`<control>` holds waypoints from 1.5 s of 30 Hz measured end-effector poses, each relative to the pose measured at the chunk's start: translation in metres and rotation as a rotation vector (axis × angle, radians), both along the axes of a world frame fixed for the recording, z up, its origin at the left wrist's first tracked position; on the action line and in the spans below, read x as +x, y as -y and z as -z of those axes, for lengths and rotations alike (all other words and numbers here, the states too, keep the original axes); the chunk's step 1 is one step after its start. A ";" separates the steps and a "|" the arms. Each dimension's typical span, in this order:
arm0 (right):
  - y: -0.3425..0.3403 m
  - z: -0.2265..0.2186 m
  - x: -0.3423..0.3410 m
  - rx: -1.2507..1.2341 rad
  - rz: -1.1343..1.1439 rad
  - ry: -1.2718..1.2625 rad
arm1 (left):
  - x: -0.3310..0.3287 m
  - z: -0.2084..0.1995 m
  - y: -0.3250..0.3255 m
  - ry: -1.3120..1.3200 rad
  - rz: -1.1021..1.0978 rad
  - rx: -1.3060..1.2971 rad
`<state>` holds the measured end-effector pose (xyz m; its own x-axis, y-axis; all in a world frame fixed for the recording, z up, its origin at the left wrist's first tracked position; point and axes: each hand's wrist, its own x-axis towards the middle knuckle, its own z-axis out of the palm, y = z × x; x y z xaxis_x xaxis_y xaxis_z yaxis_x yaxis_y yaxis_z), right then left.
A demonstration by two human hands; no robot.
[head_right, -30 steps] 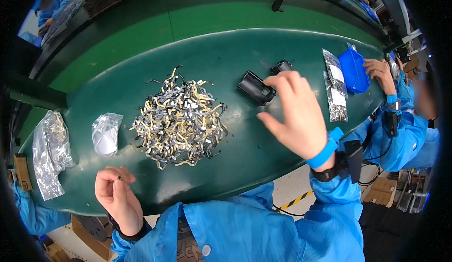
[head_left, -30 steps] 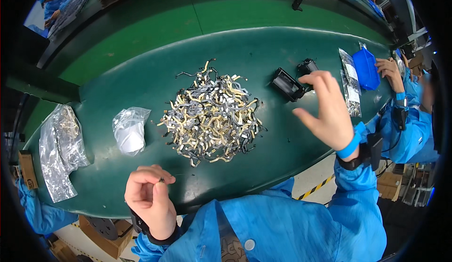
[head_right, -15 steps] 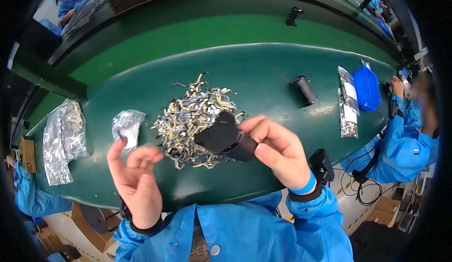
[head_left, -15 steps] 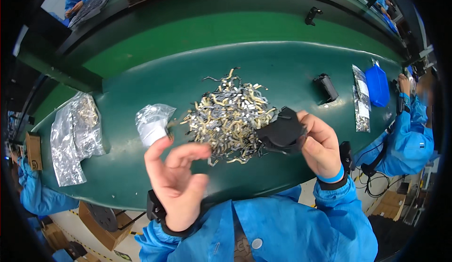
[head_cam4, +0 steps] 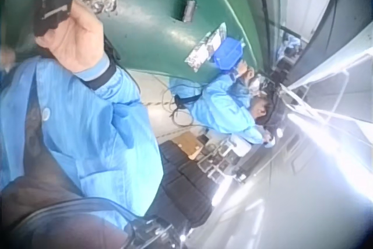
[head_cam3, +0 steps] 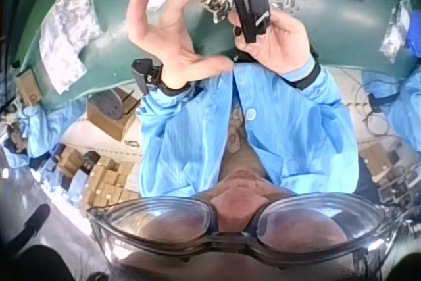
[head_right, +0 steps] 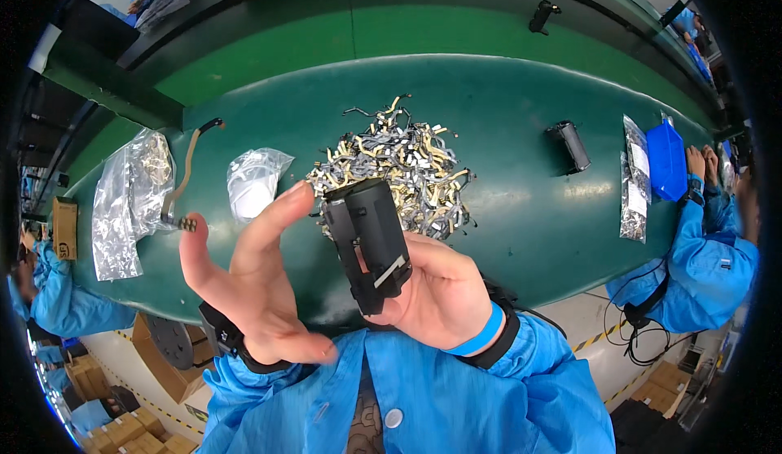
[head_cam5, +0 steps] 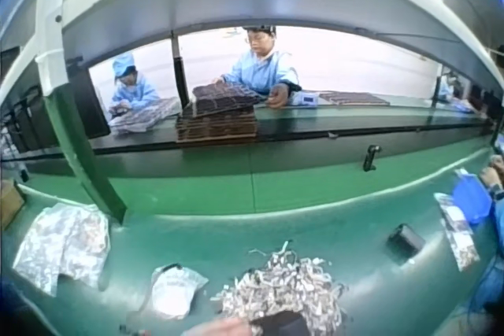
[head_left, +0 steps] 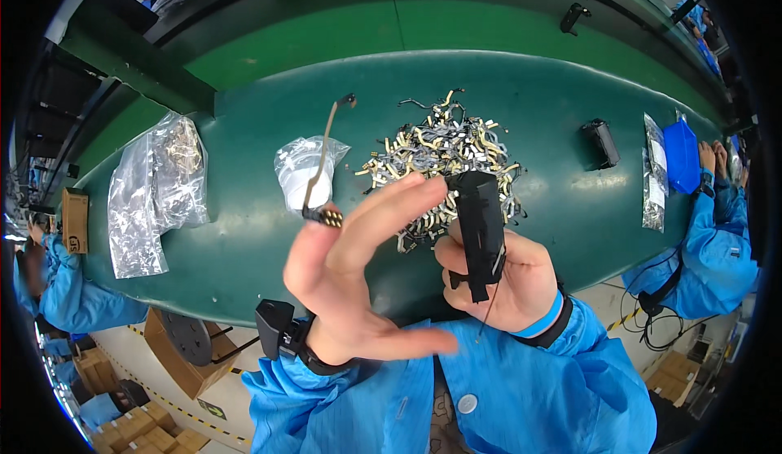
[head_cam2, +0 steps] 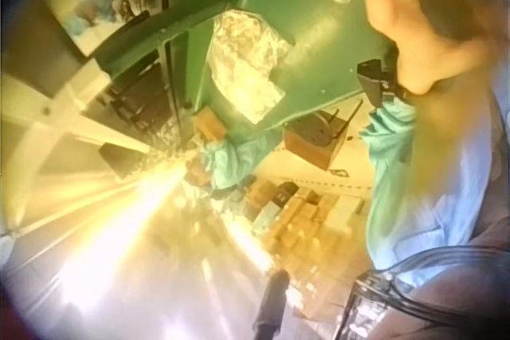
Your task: Assembling small wire connectors into plastic housings at a factory workbench.
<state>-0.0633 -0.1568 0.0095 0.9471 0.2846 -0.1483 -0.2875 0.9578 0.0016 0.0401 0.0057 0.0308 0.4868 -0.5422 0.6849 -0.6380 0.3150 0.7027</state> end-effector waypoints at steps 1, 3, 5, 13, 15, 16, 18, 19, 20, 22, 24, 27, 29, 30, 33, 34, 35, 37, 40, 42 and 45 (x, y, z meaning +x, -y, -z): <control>-0.001 -0.002 0.002 0.006 0.005 0.014 | 0.003 0.004 -0.003 0.001 -0.015 0.014; -0.003 -0.003 0.004 -0.022 -0.015 -0.009 | 0.005 0.007 0.001 0.010 -0.078 -0.040; -0.006 -0.012 0.006 -0.093 -0.031 -0.064 | 0.006 -0.003 -0.005 0.143 -0.151 0.105; -0.003 -0.027 0.013 -0.528 -0.294 -0.010 | -0.001 -0.008 -0.027 0.178 -0.314 0.237; -0.002 -0.024 0.009 -0.816 -0.157 0.019 | -0.007 -0.009 -0.022 -0.208 -0.418 0.191; -0.004 -0.021 0.006 -1.098 -0.010 0.036 | -0.009 -0.008 -0.019 -0.432 -0.436 0.134; -0.012 -0.009 0.002 -1.449 0.389 0.225 | -0.013 -0.006 -0.010 -0.610 -0.412 0.010; -0.014 -0.009 0.006 -1.651 0.570 0.365 | -0.014 -0.007 -0.006 -0.607 -0.413 0.009; -0.017 -0.009 0.010 -1.841 0.754 0.512 | -0.016 -0.008 -0.003 -0.644 -0.428 0.006; -0.025 -0.003 0.017 -1.982 0.793 0.561 | -0.020 -0.007 0.003 -0.682 -0.444 0.004; -0.024 0.002 0.022 -2.128 0.834 0.616 | -0.024 -0.008 0.008 -0.700 -0.449 -0.003; -0.017 0.006 0.023 -2.083 0.785 0.658 | -0.025 -0.005 0.011 -0.685 -0.453 0.028; -0.016 0.008 0.024 -2.036 0.802 0.642 | -0.025 -0.004 0.013 -0.670 -0.432 0.037; -0.014 0.009 0.025 -1.986 0.818 0.625 | -0.025 -0.005 0.013 -0.713 -0.417 0.010; -0.010 0.012 0.026 -1.942 0.908 0.477 | -0.022 -0.002 -0.002 -0.704 -0.381 -0.051; -0.008 0.014 0.026 -1.958 0.920 0.477 | -0.021 -0.001 -0.007 -0.649 -0.406 -0.063; -0.008 0.015 0.025 -1.962 0.921 0.434 | -0.022 0.001 -0.010 -0.608 -0.407 -0.082; -0.009 0.016 0.023 -2.003 0.903 0.379 | -0.028 0.002 -0.011 -0.648 -0.374 -0.093; -0.021 0.015 0.022 -1.946 0.889 0.339 | -0.043 0.007 0.005 -0.757 -0.268 -0.149; -0.022 0.015 0.022 -1.956 0.895 0.336 | -0.048 0.017 0.010 -0.759 -0.130 -0.160; -0.024 0.012 0.020 -2.017 0.882 0.305 | -0.050 0.036 0.008 -0.710 -0.044 -0.156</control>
